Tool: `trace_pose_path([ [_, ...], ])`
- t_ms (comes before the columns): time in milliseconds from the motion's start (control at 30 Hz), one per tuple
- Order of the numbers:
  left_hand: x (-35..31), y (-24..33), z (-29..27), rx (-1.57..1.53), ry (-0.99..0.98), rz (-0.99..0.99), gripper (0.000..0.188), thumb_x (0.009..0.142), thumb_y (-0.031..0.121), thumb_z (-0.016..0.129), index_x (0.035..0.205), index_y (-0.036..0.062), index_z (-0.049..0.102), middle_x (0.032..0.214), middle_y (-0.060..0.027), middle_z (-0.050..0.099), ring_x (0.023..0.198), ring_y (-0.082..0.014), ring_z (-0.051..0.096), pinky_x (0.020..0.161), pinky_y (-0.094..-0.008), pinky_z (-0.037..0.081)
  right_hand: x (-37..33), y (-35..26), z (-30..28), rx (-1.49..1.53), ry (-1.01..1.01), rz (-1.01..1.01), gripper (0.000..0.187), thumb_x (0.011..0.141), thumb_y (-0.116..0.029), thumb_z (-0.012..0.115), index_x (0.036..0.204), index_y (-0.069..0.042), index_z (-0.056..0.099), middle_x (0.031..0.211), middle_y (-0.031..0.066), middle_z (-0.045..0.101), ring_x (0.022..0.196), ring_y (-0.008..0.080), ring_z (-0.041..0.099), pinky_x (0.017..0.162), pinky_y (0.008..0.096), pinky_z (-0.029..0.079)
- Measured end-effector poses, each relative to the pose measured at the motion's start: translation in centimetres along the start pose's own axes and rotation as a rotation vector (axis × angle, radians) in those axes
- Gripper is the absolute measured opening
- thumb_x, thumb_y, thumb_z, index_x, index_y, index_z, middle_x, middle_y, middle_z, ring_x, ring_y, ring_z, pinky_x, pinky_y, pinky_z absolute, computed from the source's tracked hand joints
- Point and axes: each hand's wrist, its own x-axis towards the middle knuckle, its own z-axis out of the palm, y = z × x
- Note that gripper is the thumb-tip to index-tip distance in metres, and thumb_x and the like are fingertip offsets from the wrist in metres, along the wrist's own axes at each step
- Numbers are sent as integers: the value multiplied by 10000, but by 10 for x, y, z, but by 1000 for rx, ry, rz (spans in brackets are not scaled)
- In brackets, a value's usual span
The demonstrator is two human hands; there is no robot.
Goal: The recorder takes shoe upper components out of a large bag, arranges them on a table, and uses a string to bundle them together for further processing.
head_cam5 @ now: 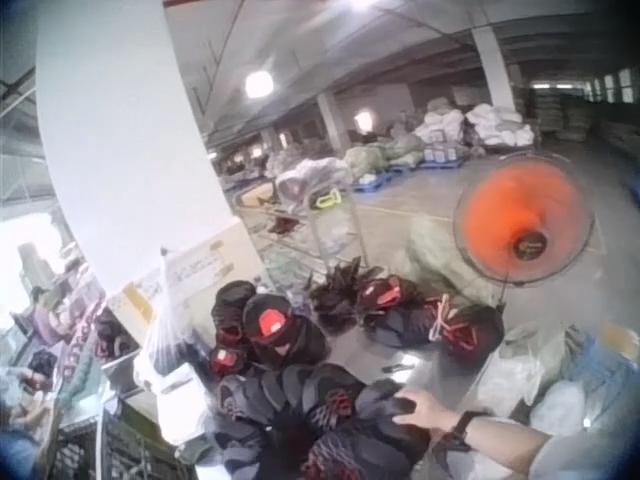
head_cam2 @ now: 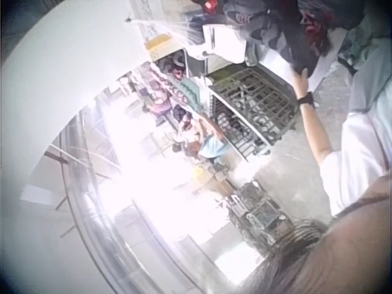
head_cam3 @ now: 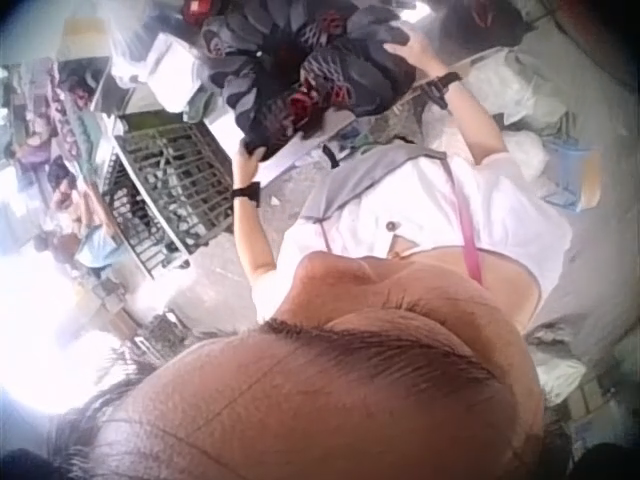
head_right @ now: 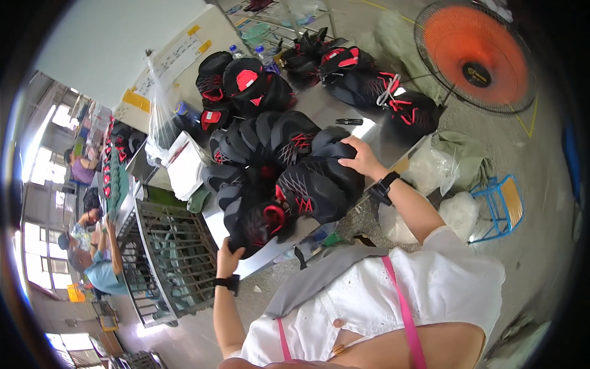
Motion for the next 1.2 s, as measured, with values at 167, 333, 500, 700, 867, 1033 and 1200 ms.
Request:
trace_pose_path([
  [167,8,-38,37,222,211,-95,502,715,178,690,1118,47,421,884,-235,604,829,-384,597,695,-416,468,30,59,10,-65,-183,-20,515,644,-195,739,1079,-18,528,1029,134,551,974,307,536,876,343,415],
  [333,-2,-52,30,76,158,-45,705,599,215,789,1152,-28,427,1065,-175,503,1010,-340,472,873,-391,392,50,72,18,-194,-346,219,645,664,-206,715,1209,-9,433,1144,170,492,1110,301,456,952,349,358],
  [500,59,11,-20,262,150,353,522,617,200,744,1060,45,516,1187,-140,473,1165,-362,370,955,-446,316,144,-28,72,-259,-341,-303,507,679,-120,608,1161,-31,479,1144,167,504,1103,334,449,932,388,367],
  [700,196,41,-19,555,198,563,557,676,276,695,1130,30,486,1236,-109,463,1226,-291,350,970,-421,290,202,-109,250,-638,-657,-904,401,744,-173,545,1142,-127,549,1259,43,477,1262,234,332,995,442,298],
  [867,220,33,-39,707,13,555,428,679,313,679,1016,72,571,967,-56,555,1004,-216,490,826,-366,371,235,-127,236,-971,-874,-926,199,621,-235,595,767,-110,646,839,12,592,934,188,504,1006,441,285],
  [1033,214,9,-57,758,-74,428,312,712,344,649,874,80,610,809,-63,570,804,-241,574,722,-387,430,262,-112,112,-739,-671,-926,115,566,-178,595,643,-110,542,666,34,505,745,223,515,1009,462,289],
  [1200,255,70,-41,682,-195,582,399,710,234,665,1052,57,564,1140,-141,497,1127,-312,438,904,-404,404,213,-120,68,-797,-586,-951,68,599,-123,552,650,-79,543,768,29,512,778,190,509,1053,448,267],
])
